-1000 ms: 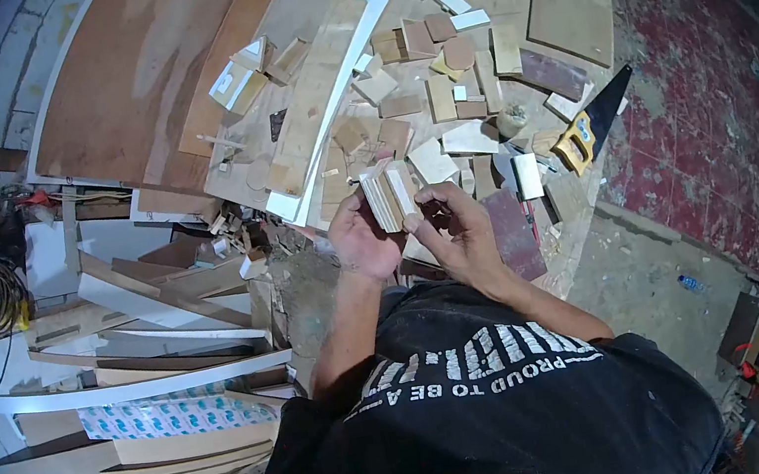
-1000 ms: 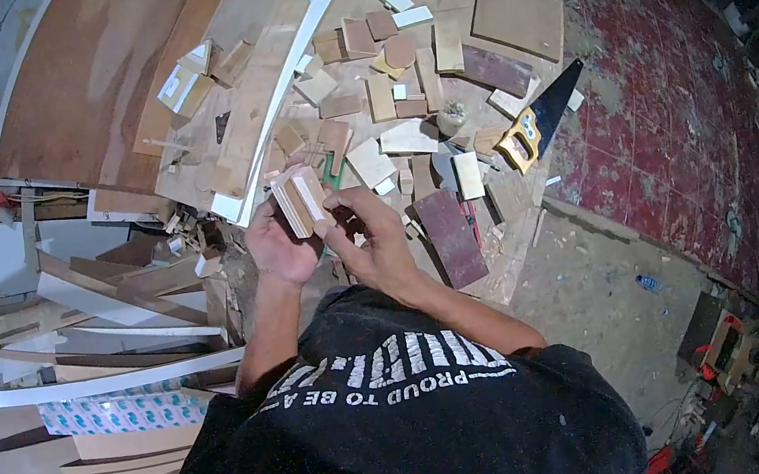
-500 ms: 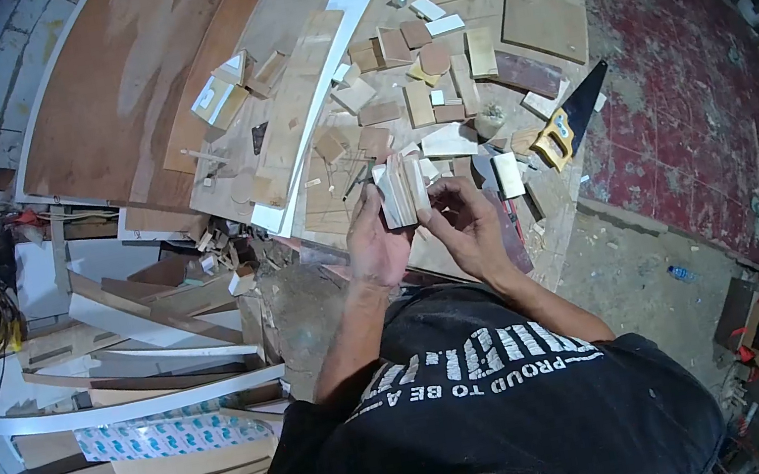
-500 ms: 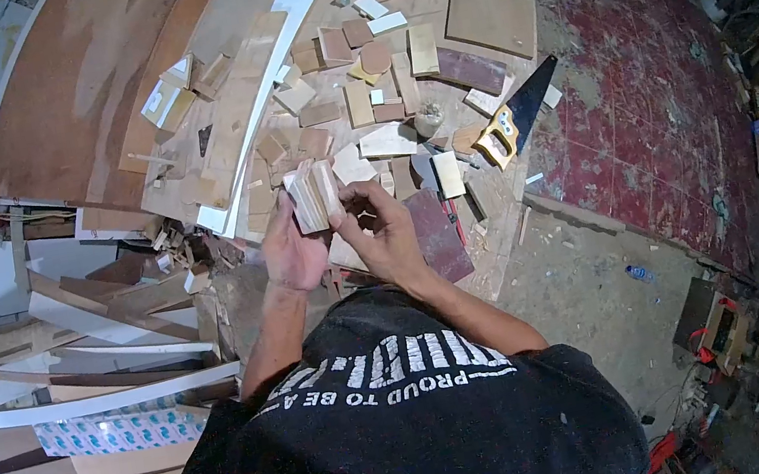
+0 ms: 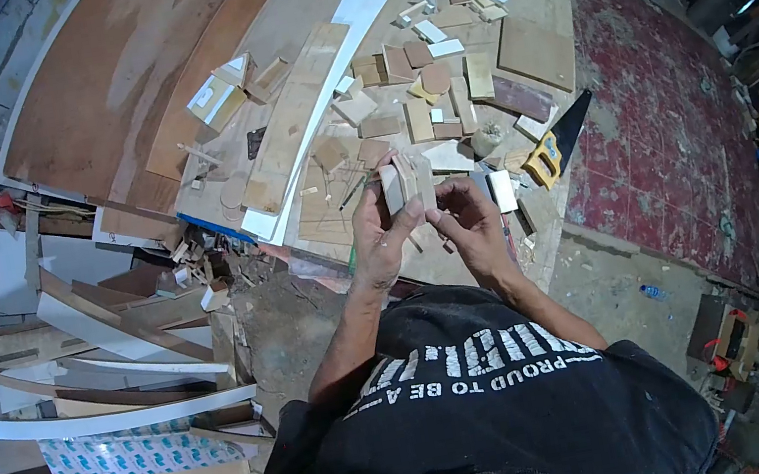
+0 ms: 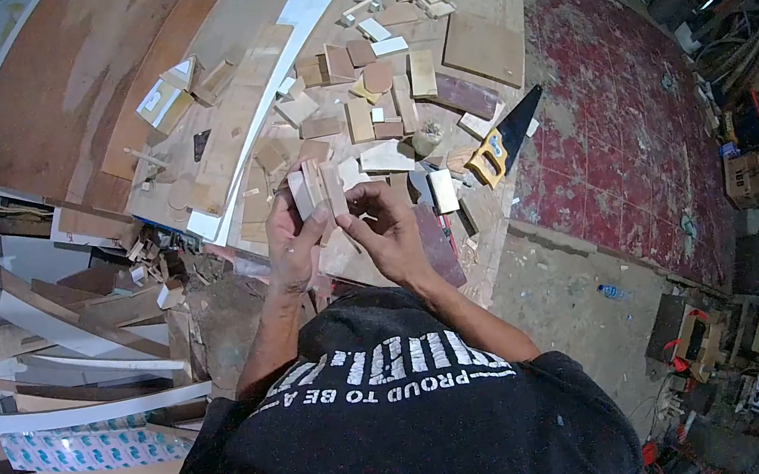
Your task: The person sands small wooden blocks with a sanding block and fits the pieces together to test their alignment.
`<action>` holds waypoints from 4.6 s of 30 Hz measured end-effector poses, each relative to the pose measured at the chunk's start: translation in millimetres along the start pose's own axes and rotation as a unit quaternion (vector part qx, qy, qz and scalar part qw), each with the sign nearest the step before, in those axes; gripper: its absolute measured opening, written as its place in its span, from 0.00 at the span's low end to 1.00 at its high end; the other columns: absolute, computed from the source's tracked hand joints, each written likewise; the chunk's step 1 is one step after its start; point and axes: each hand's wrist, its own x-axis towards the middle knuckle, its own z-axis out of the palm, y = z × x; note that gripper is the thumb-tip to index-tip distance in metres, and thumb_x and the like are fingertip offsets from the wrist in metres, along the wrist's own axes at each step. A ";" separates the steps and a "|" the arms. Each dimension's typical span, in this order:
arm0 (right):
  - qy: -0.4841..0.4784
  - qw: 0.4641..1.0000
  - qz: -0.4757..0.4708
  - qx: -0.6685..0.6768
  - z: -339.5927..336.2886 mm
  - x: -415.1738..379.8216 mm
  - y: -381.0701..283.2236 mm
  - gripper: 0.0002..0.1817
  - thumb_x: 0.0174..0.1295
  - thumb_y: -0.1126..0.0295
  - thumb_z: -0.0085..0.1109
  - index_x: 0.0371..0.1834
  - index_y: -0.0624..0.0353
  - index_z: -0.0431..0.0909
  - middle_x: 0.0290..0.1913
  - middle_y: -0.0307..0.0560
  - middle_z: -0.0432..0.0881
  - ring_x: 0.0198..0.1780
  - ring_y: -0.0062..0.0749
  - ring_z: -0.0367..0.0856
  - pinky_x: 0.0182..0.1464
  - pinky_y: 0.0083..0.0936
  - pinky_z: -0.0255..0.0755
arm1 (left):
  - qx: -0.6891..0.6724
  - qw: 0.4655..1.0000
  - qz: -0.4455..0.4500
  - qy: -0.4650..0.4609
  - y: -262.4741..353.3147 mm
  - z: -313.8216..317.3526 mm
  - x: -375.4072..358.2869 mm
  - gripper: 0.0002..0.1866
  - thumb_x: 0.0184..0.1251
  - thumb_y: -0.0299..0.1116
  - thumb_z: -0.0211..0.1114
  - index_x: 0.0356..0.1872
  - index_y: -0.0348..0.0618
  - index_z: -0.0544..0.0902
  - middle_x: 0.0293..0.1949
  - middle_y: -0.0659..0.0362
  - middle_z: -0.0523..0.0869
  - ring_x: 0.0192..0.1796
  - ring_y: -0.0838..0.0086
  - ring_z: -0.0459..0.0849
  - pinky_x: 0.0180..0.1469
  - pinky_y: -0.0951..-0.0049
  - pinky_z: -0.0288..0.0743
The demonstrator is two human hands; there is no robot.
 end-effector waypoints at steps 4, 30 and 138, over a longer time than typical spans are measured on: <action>-0.013 0.999 -0.031 -0.028 6.7 3.1 5.8 0.16 0.62 0.77 0.65 0.51 0.62 0.72 0.44 0.39 0.77 0.43 0.21 0.76 0.45 0.19 0.72 | -0.024 1.000 0.004 0.005 1.9 -14.0 0.5 0.32 0.64 0.30 0.67 0.66 0.33 0.65 0.55 0.54 0.79 0.55 0.72 0.79 0.59 0.70 0.73; 0.002 0.999 -0.034 0.000 7.5 12.8 8.5 0.18 0.63 0.77 0.64 0.54 0.62 0.70 0.46 0.42 0.77 0.46 0.23 0.77 0.50 0.22 0.71 | -0.077 0.997 -0.013 -0.005 6.4 -24.5 9.7 0.29 0.61 0.28 0.70 0.63 0.33 0.69 0.55 0.51 0.81 0.55 0.70 0.82 0.54 0.70 0.78; -0.044 0.999 0.018 -0.017 -0.7 3.7 13.3 0.16 0.72 0.61 0.55 0.54 0.61 0.74 0.28 0.33 0.75 0.26 0.14 0.69 0.27 0.15 0.63 | 0.076 0.993 -0.024 0.083 -10.5 -5.7 -6.0 0.12 0.65 0.24 0.66 0.48 0.31 0.82 0.43 0.60 0.84 0.41 0.81 0.80 0.40 0.81 0.75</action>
